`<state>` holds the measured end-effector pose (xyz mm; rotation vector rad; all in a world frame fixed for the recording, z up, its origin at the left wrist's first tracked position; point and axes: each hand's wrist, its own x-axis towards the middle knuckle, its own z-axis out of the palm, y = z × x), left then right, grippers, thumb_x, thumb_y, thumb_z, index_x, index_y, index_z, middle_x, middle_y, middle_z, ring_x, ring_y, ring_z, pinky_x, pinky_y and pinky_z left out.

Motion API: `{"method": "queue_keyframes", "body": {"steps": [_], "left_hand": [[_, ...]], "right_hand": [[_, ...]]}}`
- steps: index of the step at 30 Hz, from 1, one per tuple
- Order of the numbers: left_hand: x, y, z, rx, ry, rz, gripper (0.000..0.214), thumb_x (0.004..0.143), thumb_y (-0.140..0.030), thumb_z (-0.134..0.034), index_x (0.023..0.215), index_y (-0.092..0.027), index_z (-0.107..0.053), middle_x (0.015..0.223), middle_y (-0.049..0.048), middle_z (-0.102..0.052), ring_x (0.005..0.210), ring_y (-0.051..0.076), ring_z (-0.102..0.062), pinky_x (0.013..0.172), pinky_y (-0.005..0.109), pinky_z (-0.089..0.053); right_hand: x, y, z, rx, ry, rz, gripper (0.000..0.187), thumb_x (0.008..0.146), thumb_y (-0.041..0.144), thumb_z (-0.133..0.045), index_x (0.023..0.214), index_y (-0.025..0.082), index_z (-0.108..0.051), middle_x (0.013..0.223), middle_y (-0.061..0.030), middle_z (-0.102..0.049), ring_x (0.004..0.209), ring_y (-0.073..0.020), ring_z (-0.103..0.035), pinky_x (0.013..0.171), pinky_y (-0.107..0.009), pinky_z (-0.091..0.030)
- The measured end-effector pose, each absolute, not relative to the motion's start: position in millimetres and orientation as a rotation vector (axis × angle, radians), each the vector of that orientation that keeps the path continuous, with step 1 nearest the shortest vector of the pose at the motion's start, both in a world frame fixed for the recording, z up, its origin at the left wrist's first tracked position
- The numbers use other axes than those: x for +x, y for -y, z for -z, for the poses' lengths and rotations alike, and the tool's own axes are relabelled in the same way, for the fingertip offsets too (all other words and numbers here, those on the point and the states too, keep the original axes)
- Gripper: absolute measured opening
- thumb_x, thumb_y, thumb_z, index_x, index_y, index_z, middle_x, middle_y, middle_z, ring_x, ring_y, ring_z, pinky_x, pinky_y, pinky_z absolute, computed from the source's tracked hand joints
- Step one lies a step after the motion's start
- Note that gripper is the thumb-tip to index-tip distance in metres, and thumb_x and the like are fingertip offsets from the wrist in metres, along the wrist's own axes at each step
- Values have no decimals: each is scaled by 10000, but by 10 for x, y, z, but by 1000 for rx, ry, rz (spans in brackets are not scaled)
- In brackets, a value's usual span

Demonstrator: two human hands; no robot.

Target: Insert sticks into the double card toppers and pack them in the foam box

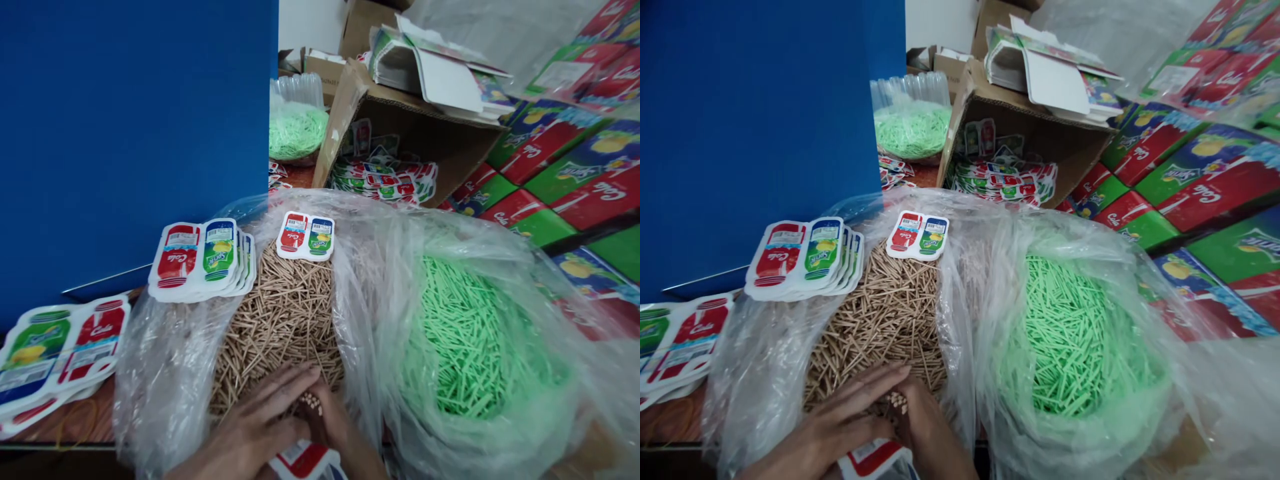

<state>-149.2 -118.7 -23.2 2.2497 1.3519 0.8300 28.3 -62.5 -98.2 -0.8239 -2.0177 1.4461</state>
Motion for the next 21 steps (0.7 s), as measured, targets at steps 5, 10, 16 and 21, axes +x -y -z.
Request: {"method": "queue_keyframes", "body": {"steps": [5,10,16,21], "left_hand": [[-1600,1339,177,1432,-1580,-1078,163,795,-279,-583,882,-249,-718,998,40,-737,886,205,-691,746,210,-547],[-1515,1386,195,159,-1630,-1180,456,555,-547,-766,762,-150,-678,529,27,-713,460,230,-672,423,275,-548],[-1595,1332,149,-91,-1576,-1284,482,452,-394,-861,802,-154,-633,505,-4,-714,465,262,-687,402,296,-550],[-1626,1315,242,25,-1541,-1291,378,501,-322,-846,777,-160,-645,595,5,-749,606,281,-719,475,284,-568]], "right_hand": [[440,619,765,-803,2143,-1254,381,841,122,-450,1197,255,-472,1100,-53,-601,1012,-194,-592,881,-307,-484],[450,577,818,-761,2155,-1097,298,915,131,-337,1179,212,-449,1029,-88,-595,950,-203,-593,831,-332,-498],[475,562,809,-773,2159,-990,260,951,183,-278,1161,234,-424,960,-72,-574,849,-183,-584,754,-297,-509],[530,567,856,-769,2170,-990,278,944,176,-287,1183,246,-411,961,-65,-561,824,-184,-574,709,-292,-504]]}}
